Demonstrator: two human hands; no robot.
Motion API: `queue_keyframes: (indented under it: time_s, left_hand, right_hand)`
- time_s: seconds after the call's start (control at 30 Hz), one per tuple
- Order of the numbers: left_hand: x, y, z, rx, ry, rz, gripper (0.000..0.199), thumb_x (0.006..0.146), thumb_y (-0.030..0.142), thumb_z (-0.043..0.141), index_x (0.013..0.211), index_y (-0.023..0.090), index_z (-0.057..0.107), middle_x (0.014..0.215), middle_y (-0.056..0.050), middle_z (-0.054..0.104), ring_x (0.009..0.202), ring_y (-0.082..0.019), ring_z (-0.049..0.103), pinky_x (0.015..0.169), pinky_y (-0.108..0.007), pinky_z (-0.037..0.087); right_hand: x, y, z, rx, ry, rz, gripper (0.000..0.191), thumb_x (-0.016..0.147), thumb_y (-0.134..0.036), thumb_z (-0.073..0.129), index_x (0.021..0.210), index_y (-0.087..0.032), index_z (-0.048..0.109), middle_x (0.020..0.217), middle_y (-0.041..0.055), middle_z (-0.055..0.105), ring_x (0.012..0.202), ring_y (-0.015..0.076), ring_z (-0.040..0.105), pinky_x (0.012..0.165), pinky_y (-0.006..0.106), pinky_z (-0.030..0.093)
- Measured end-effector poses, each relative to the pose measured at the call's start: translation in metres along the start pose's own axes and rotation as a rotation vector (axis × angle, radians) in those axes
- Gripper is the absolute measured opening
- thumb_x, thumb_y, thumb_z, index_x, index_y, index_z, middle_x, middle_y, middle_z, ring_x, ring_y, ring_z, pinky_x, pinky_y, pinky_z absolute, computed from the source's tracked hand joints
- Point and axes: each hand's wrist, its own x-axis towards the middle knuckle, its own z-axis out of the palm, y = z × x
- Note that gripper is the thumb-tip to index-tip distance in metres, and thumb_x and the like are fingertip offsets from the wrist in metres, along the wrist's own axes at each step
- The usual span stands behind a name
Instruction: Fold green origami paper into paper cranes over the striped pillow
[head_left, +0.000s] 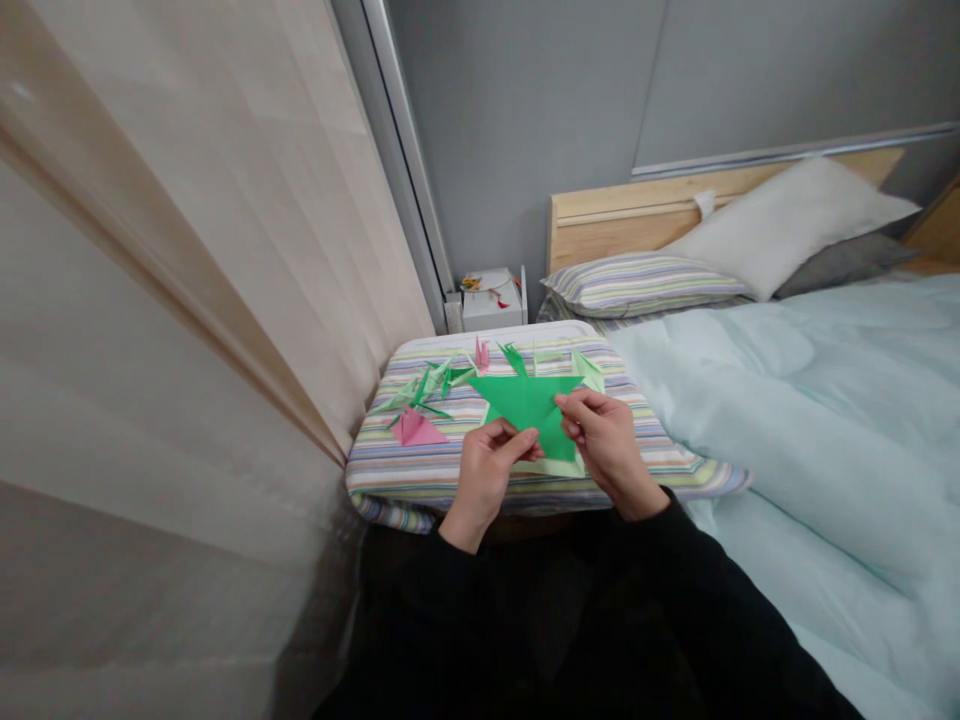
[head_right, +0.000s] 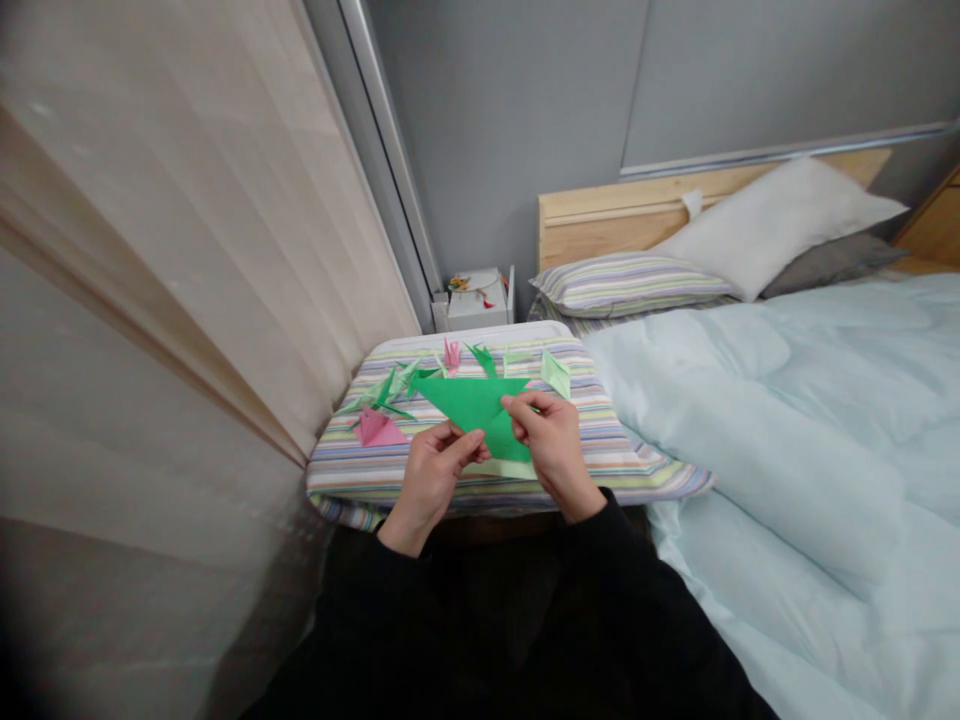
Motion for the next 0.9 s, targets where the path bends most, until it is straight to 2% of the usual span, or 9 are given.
queue_keyframes:
  time_s: [0.17,0.23,0.33,0.4,0.47,0.67,0.8,0.9]
  left_hand:
    - [-0.001,0.001,-0.016,0.068,-0.041,-0.046,0.032,0.07,0.039,0.086,0.062,0.016,0.065,0.061,-0.004,0.071,0.058,-0.015,0.066,0.065,-0.03,0.056]
    - [0.003,0.003,-0.024,0.122,-0.091,-0.091,0.035,0.067,0.041,0.087,0.062,0.015,0.065,0.061,-0.004,0.071,0.056,-0.015,0.066,0.063,-0.029,0.056]
    - [0.009,0.01,-0.032,0.175,-0.162,-0.132,0.039,0.064,0.046,0.089,0.062,0.015,0.065,0.059,-0.004,0.069,0.054,-0.015,0.065,0.057,-0.027,0.055]
    - [0.013,0.013,-0.033,0.177,-0.179,-0.132,0.041,0.064,0.048,0.089,0.064,0.015,0.065,0.06,-0.004,0.068,0.054,-0.015,0.065,0.055,-0.026,0.055]
    - [0.016,0.015,-0.032,0.171,-0.187,-0.127,0.044,0.066,0.052,0.087,0.066,0.016,0.063,0.062,-0.004,0.068,0.054,-0.015,0.065,0.054,-0.025,0.055]
    - [0.018,0.015,-0.032,0.168,-0.21,-0.134,0.047,0.069,0.057,0.083,0.069,0.017,0.059,0.065,-0.002,0.067,0.055,-0.014,0.065,0.053,-0.024,0.055]
    - [0.019,0.012,-0.033,0.188,-0.225,-0.148,0.045,0.071,0.055,0.081,0.068,0.017,0.058,0.064,-0.001,0.065,0.053,-0.013,0.064,0.049,-0.023,0.053]
    - [0.021,0.01,-0.034,0.201,-0.223,-0.149,0.044,0.073,0.055,0.08,0.068,0.018,0.057,0.064,-0.001,0.064,0.052,-0.013,0.063,0.047,-0.023,0.052]
  right_hand:
    - [0.02,-0.013,-0.028,0.034,0.115,-0.089,0.031,0.071,-0.046,0.081,0.065,-0.021,0.063,0.05,-0.0074,0.041,0.045,0.008,0.032,0.043,0.026,0.023]
    - [0.024,-0.019,-0.038,0.03,0.117,-0.107,0.032,0.076,-0.051,0.077,0.071,-0.021,0.067,0.058,-0.0043,0.049,0.051,0.0095,0.041,0.045,0.025,0.029]
    - [0.023,-0.025,-0.04,-0.166,-0.136,-0.086,0.033,0.085,-0.051,0.072,0.09,-0.019,0.074,0.077,0.0013,0.063,0.067,0.0134,0.056,0.054,0.025,0.043]
    - [0.02,-0.026,-0.036,-0.296,-0.309,-0.087,0.032,0.086,-0.046,0.074,0.103,-0.02,0.072,0.08,0.0007,0.064,0.07,0.014,0.058,0.057,0.025,0.046]
    - [0.016,-0.025,-0.031,-0.329,-0.397,-0.092,0.032,0.085,-0.043,0.076,0.106,-0.02,0.068,0.079,-0.0013,0.062,0.068,0.0132,0.056,0.055,0.025,0.044]
    - [0.013,-0.022,-0.03,-0.262,-0.38,-0.048,0.028,0.085,-0.046,0.075,0.092,-0.022,0.063,0.079,-0.0043,0.059,0.058,0.0093,0.051,0.051,0.023,0.042]
    - [0.009,-0.024,-0.033,-0.358,-0.384,-0.025,0.026,0.09,-0.047,0.068,0.098,-0.022,0.068,0.075,-0.0024,0.06,0.059,0.0116,0.055,0.047,0.023,0.044]
    - [0.007,-0.026,-0.032,-0.363,-0.373,-0.071,0.023,0.089,-0.043,0.069,0.098,-0.022,0.067,0.089,0.0002,0.065,0.059,0.0106,0.057,0.047,0.024,0.048]
